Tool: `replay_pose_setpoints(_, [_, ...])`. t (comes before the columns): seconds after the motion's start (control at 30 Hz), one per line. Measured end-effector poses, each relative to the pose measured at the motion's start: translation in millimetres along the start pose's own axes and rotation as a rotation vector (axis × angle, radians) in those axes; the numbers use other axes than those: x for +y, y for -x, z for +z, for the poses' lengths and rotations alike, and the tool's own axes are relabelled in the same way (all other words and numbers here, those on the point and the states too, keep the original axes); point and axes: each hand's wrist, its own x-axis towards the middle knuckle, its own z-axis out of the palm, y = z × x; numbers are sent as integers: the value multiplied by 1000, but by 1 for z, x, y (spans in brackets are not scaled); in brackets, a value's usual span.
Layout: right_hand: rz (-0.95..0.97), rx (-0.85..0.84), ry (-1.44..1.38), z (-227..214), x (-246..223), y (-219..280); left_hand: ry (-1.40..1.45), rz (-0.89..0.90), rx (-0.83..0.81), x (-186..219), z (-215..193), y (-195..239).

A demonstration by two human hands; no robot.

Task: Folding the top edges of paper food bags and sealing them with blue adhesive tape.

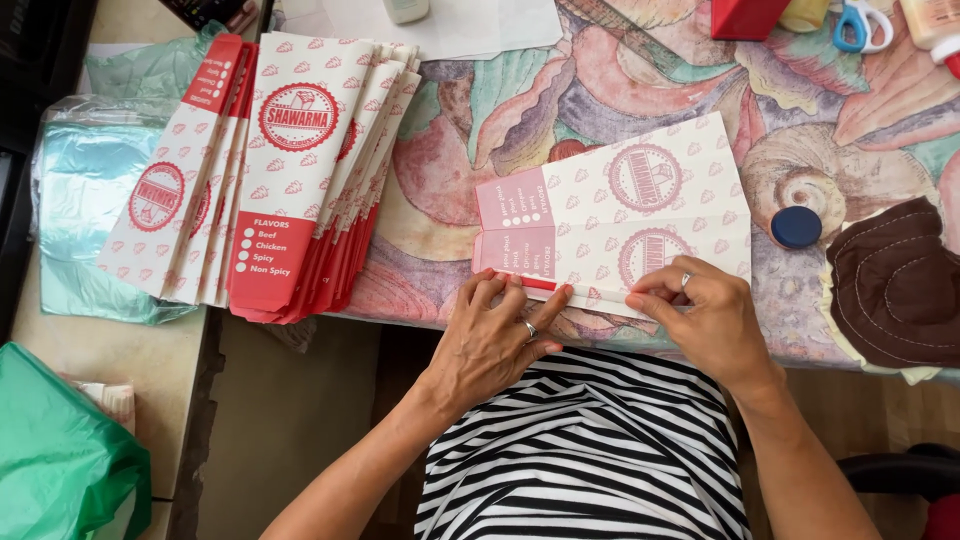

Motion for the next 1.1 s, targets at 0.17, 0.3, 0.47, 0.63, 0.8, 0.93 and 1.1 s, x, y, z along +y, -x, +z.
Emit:
replay_pose_setpoints(0.17, [140, -95, 53, -2, 5, -8, -71, -28, -81, 11, -6, -9])
replay_pose_setpoints(0.3, [199, -116, 169, -6, -13, -13, -148, -18, -140, 16, -14, -20])
replay_pose_setpoints(0.47, [-66, 9, 213, -16, 6, 11, -202, -34, -229, 23, -17, -24])
replay_pose_setpoints(0.63, [-170, 63, 120, -32, 20, 25, -482, 71, -177, 26, -27, -29])
replay_pose_setpoints(0.8, [-45, 3, -13, -30, 26, 20, -502, 38, -207, 29, -22, -30])
replay_pose_setpoints(0.93, [98, -47, -13, -31, 19, 11, -535, 50, -203, 30, -23, -30])
replay_pose_setpoints(1.1, [211, -7, 75, -37, 15, 15, -454, 8, -177, 30, -18, -29])
